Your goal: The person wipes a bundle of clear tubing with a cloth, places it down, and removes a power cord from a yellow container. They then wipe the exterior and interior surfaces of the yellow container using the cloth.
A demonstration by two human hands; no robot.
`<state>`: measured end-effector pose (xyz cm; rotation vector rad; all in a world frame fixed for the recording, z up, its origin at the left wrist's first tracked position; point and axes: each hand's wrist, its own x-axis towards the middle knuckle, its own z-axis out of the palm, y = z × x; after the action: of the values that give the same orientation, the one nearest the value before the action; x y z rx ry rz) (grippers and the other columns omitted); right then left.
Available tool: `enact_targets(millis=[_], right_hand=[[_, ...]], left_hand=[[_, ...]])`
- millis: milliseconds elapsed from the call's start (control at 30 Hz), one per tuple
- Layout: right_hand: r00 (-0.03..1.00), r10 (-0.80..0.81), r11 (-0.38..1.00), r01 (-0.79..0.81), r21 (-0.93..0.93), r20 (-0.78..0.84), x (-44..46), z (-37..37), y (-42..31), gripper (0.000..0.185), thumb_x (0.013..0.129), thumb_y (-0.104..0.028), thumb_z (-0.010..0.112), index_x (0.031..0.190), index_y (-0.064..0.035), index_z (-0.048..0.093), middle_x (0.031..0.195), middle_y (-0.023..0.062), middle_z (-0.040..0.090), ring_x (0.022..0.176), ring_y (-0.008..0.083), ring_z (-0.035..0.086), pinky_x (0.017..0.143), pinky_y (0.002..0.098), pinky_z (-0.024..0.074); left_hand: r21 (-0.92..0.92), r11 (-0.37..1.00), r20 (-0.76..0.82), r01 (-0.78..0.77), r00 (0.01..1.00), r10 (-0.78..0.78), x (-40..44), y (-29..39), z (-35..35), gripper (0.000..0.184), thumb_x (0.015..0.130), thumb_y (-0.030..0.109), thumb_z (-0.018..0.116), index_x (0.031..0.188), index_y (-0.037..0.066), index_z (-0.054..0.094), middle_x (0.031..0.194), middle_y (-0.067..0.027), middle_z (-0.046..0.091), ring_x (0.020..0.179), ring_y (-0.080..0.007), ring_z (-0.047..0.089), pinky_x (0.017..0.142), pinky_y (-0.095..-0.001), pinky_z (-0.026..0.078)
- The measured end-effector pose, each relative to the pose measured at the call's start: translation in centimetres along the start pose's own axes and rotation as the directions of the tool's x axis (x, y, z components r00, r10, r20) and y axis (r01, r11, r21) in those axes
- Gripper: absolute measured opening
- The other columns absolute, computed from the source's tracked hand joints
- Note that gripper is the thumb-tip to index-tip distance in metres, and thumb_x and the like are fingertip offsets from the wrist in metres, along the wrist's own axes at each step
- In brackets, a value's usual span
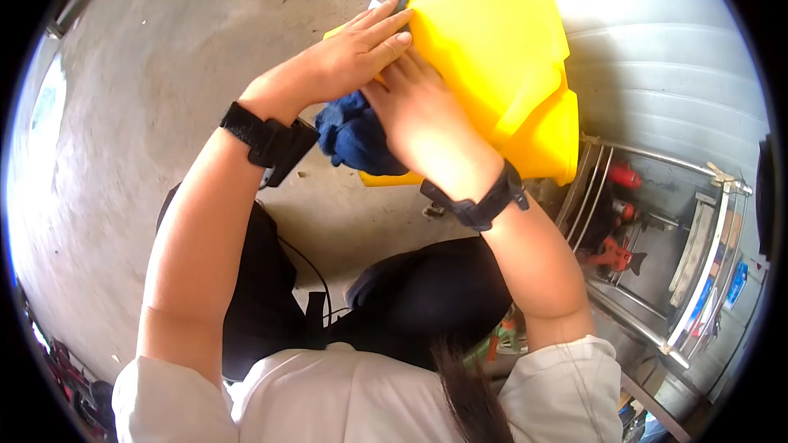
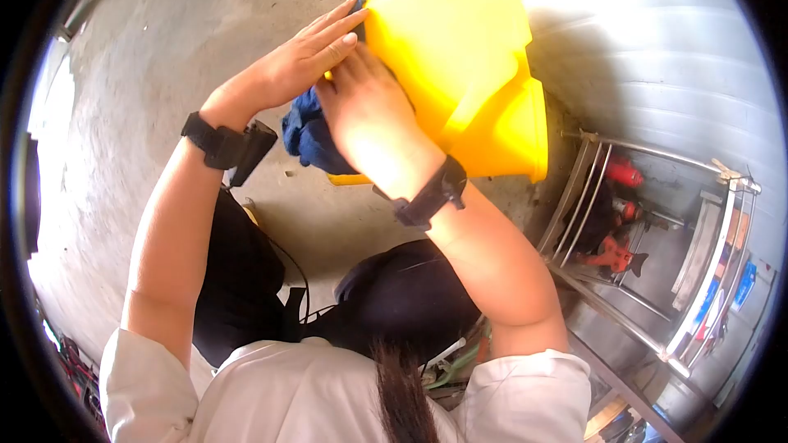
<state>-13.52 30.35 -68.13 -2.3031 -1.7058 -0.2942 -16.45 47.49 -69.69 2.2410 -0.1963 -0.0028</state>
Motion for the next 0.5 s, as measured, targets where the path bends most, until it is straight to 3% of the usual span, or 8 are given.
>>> enact_targets(millis=[100,133,233,300,367,400,500], right_hand=[[0.999,-0.027,1.0,0.027,0.004,0.035,-0.1,-1.2,-1.6,0.032,0.084,-0.009,0.054,0.113,0.003,0.062,0.118,0.0207,0.06,0.119,0.0366,0.053,0.106,0.0448,0.0403],[0.998,-0.021,1.0,0.022,-0.014,0.058,-0.4,-1.5,-2.1,0.033,0.084,-0.009,0.054,0.114,0.0024,0.061,0.118,0.0202,0.06,0.119,0.0359,0.054,0.106,0.0442,0.0407],[0.988,-0.112,0.972,0.087,0.219,0.106,-2.2,-1.6,-3.3,0.036,0.084,-0.009,0.054,0.118,0.0014,0.058,0.117,0.0188,0.06,0.119,0.0324,0.055,0.106,0.0428,0.0414],[0.98,-0.147,0.957,0.106,0.271,0.135,-3.9,-1.1,-4.2,0.036,0.084,-0.01,0.055,0.118,0.0004,0.058,0.113,0.0166,0.062,0.117,0.0278,0.057,0.105,0.0403,0.0423],[0.965,-0.187,0.949,0.129,0.287,0.184,-4.7,-1.4,-4.8,0.034,0.083,-0.011,0.056,0.116,0.0,0.058,0.109,0.0158,0.063,0.115,0.0264,0.058,0.104,0.0387,0.0433],[0.969,-0.164,0.934,0.092,0.345,0.186,-4.8,-2.2,-4.7,0.024,0.081,-0.009,0.056,0.104,-0.0008,0.06,0.105,0.0142,0.064,0.113,0.0263,0.058,0.104,0.0362,0.043],[0.933,-0.179,0.907,0.035,0.419,0.311,-5.1,-3.8,-3.9,0.028,0.082,-0.006,0.056,0.109,-0.0009,0.06,0.11,0.0152,0.065,0.108,0.0306,0.061,0.095,0.0399,0.0479]], left_hand=[[-0.112,0.986,0.033,0.121,0.992,-0.118,0.0,0.2,-0.9,0.064,0.101,0.057,0.03,0.153,0.019,0.028,0.159,-0.0098,0.025,0.146,-0.0277,0.025,0.12,-0.0373,0.02],[-0.043,0.989,0.018,0.142,0.99,-0.142,0.0,0.2,-0.8,0.064,0.101,0.056,0.031,0.153,0.019,0.028,0.158,-0.0107,0.026,0.145,-0.0283,0.026,0.119,-0.0376,0.021],[0.114,0.973,-0.034,0.201,0.98,-0.198,-0.6,0.0,0.4,0.064,0.101,0.054,0.035,0.153,0.018,0.027,0.156,-0.0133,0.031,0.143,-0.0301,0.029,0.118,-0.038,0.025],[0.168,0.962,-0.079,0.214,0.976,-0.203,-0.8,-0.6,0.9,0.063,0.101,0.052,0.038,0.153,0.017,0.027,0.154,-0.0148,0.034,0.142,-0.0312,0.033,0.117,-0.0376,0.028],[0.176,0.965,-0.154,0.195,0.974,-0.169,-0.5,-2.2,1.4,0.063,0.101,0.048,0.041,0.152,0.014,0.027,0.15,-0.0177,0.039,0.137,-0.0337,0.039,0.114,-0.0379,0.033],[0.165,0.967,-0.172,0.193,0.971,-0.165,-0.4,-2.4,1.4,0.063,0.102,0.047,0.041,0.152,0.014,0.026,0.148,-0.0187,0.041,0.136,-0.0346,0.04,0.113,-0.0385,0.035],[0.139,0.963,-0.184,0.231,0.962,-0.204,-0.6,-2.5,1.4,0.064,0.102,0.047,0.042,0.152,0.011,0.026,0.144,-0.0208,0.045,0.132,-0.0365,0.044,0.11,-0.0398,0.037]])
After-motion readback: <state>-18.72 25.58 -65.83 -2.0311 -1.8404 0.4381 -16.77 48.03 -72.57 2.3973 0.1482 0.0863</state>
